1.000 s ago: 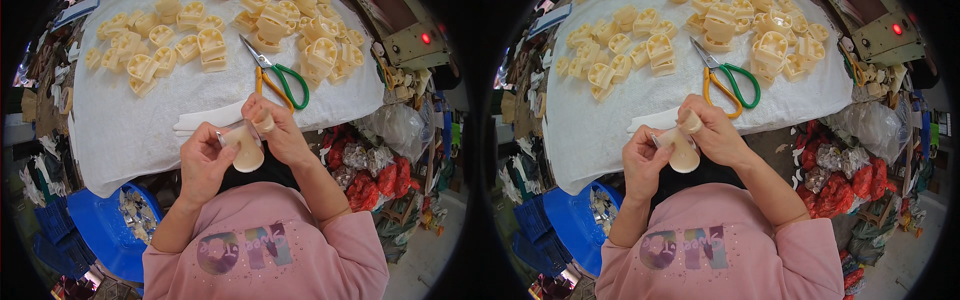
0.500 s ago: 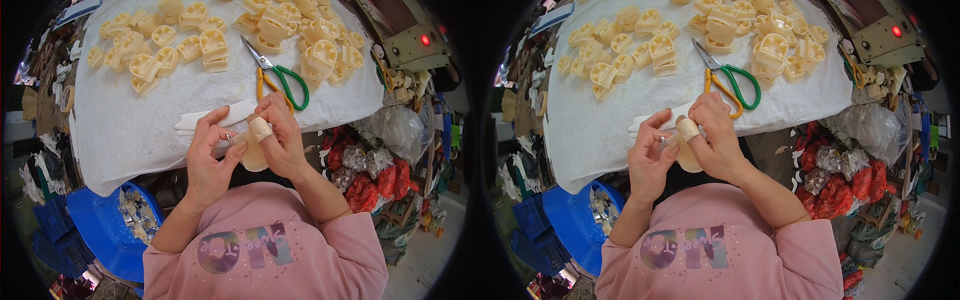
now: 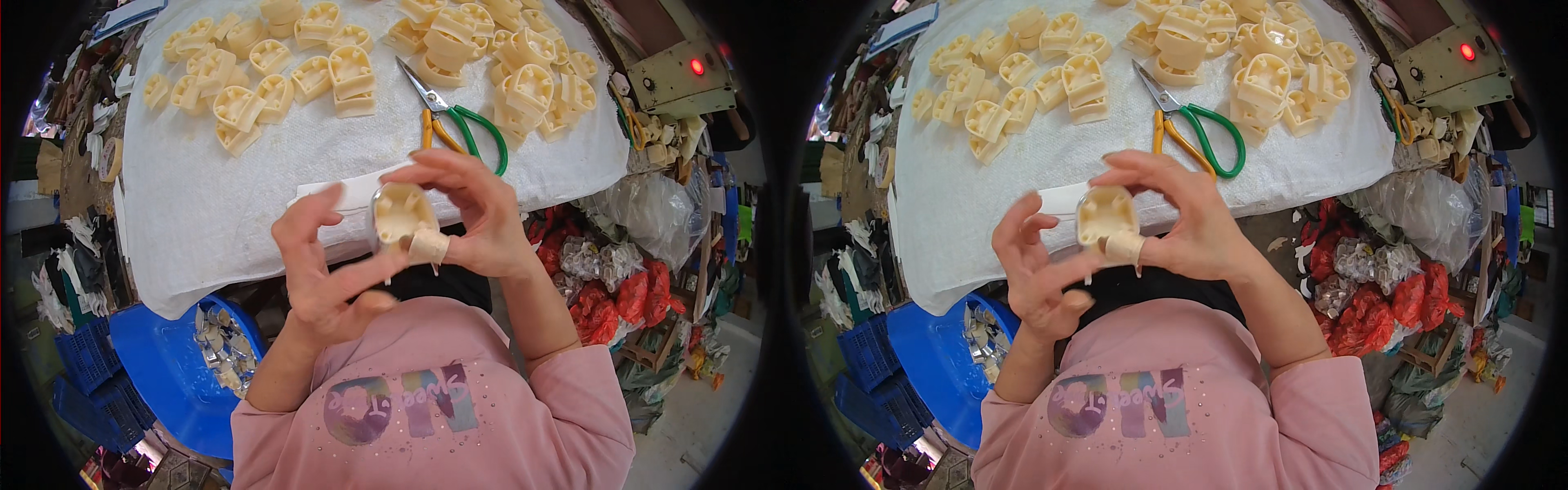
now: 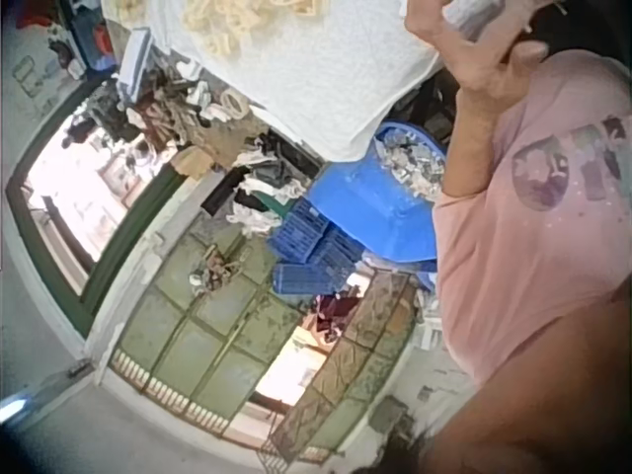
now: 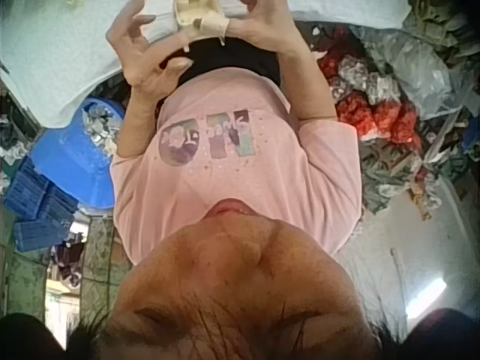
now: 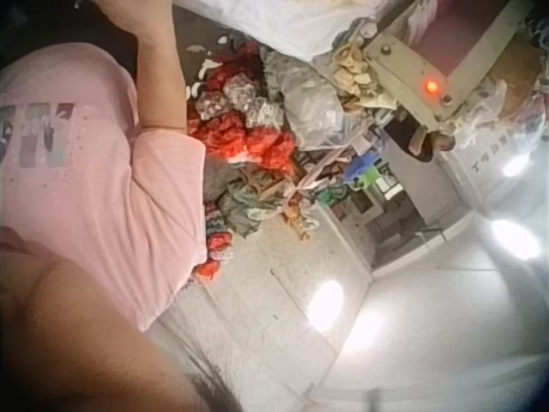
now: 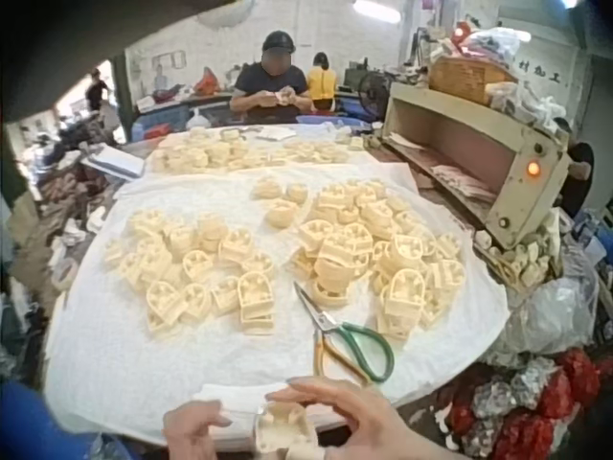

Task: Trimming excess plastic flash from molded shoe components using scissors at a workshop bench.

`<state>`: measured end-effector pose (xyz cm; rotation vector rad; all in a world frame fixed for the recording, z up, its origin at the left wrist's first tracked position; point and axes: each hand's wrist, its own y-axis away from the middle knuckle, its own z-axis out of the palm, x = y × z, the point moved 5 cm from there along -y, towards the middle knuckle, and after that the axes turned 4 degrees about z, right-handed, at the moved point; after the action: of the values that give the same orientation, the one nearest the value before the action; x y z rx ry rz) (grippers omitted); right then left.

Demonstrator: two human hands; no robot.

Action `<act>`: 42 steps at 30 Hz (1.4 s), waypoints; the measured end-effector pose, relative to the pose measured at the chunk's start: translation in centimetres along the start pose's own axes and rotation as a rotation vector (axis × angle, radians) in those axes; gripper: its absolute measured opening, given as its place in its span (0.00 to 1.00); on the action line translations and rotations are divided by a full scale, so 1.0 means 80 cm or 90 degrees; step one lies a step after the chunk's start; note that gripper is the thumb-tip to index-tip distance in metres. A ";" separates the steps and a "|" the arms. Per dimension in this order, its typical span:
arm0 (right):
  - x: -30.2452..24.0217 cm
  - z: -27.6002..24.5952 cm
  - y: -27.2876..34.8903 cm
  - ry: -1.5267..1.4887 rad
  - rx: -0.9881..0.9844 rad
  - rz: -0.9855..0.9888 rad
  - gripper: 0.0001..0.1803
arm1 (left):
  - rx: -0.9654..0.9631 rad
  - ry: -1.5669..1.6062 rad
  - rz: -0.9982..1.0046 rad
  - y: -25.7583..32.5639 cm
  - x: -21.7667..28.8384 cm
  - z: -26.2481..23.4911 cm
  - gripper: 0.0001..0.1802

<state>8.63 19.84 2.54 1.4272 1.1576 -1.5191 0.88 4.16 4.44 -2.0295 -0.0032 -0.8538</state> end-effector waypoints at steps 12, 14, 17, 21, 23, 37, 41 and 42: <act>0.010 0.033 0.020 0.136 0.075 -0.171 0.44 | 0.097 0.728 -0.663 0.043 -0.029 0.063 0.31; 0.010 0.033 0.018 0.139 0.052 -0.162 0.48 | 0.110 0.698 -0.642 0.044 -0.027 0.062 0.29; 0.020 0.034 0.017 0.117 0.021 -0.122 0.49 | 0.107 0.689 -0.613 0.046 -0.031 0.060 0.27; 0.014 0.029 0.007 0.090 -0.004 -0.130 0.32 | 0.215 0.749 -0.666 0.039 -0.026 0.062 0.31; 0.024 0.027 0.001 -0.062 0.027 -0.004 0.26 | 0.149 0.731 -0.634 0.042 -0.027 0.061 0.34; 0.036 0.049 0.003 -0.040 -0.014 -0.019 0.10 | 0.155 0.522 -0.553 0.027 -0.022 0.062 0.34; 0.033 0.061 0.015 0.011 0.055 -0.033 0.16 | 0.245 0.509 -0.556 0.024 -0.027 0.055 0.28; 0.030 0.063 0.016 0.037 0.074 -0.038 0.18 | 0.246 0.506 -0.556 0.023 -0.026 0.055 0.28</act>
<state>7.97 14.83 -0.10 1.5360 1.1718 -1.6189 2.40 6.99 0.34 -1.1700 -0.5910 -1.9753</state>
